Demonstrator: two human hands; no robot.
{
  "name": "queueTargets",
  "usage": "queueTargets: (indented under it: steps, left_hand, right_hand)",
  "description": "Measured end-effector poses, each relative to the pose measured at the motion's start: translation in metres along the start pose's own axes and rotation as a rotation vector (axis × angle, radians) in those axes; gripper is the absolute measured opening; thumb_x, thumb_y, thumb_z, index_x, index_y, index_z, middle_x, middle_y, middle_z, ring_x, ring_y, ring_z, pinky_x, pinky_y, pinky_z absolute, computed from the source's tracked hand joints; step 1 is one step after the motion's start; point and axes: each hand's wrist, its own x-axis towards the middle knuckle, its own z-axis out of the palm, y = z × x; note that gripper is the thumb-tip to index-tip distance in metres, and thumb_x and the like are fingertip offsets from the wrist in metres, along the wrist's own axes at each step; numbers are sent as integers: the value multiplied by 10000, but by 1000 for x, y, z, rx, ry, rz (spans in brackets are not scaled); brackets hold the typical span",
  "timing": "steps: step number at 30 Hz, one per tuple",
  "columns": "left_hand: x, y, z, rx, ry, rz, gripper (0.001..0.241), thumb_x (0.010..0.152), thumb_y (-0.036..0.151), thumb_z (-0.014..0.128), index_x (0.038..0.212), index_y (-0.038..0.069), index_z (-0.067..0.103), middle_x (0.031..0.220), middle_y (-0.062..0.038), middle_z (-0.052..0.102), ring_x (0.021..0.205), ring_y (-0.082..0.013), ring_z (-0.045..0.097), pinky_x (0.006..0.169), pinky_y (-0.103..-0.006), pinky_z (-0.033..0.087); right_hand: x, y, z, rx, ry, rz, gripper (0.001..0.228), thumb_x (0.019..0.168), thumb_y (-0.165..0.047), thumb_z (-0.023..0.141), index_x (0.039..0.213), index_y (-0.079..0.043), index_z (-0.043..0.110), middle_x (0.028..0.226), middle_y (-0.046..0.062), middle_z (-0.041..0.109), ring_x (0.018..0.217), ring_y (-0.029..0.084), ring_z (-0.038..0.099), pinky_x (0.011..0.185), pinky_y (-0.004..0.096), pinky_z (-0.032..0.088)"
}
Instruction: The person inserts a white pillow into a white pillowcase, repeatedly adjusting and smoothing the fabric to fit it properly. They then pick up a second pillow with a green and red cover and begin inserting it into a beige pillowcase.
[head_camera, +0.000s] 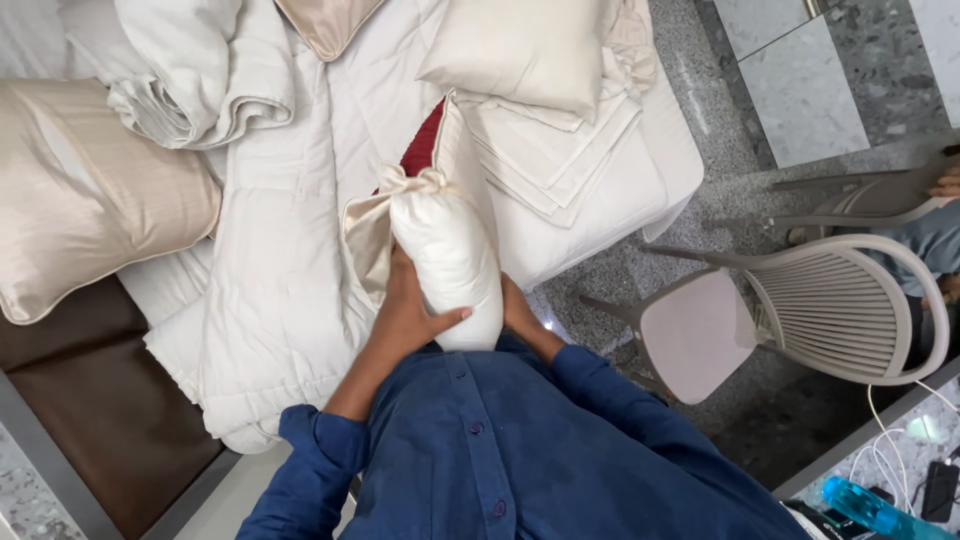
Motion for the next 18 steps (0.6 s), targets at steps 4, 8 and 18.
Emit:
queueTargets:
  steps: [4,8,18]
  left_hand:
    - [-9,5,3,-68,-56,-49,1473,708,463,924,1576,-65,-144,1663,-370,-40,1561,-480,30,1240,-487,179]
    - [-5,23,-14,-111,-51,-119,1460,727,523,878,1575,-77,-148,1639,-377,42,1537,-469,152,1220,-484,257]
    - [17,61,4,516,117,485,1157,624,464,916,1542,65,335,1550,-321,340,1458,-460,342,1178,-630,195]
  right_hand:
    - [-11,-48,-20,7,106,83,368,1060,-146,443,1384,6,527,1276,201,679,1120,264,678,961,367,539]
    - [-7,-109,-49,53,219,12,208,1034,-89,521,1224,-38,588,1054,119,692,904,177,633,788,312,538]
    - [6,-213,-118,-221,185,-255,223,905,-14,740,1119,-75,737,684,10,580,598,70,511,534,250,413]
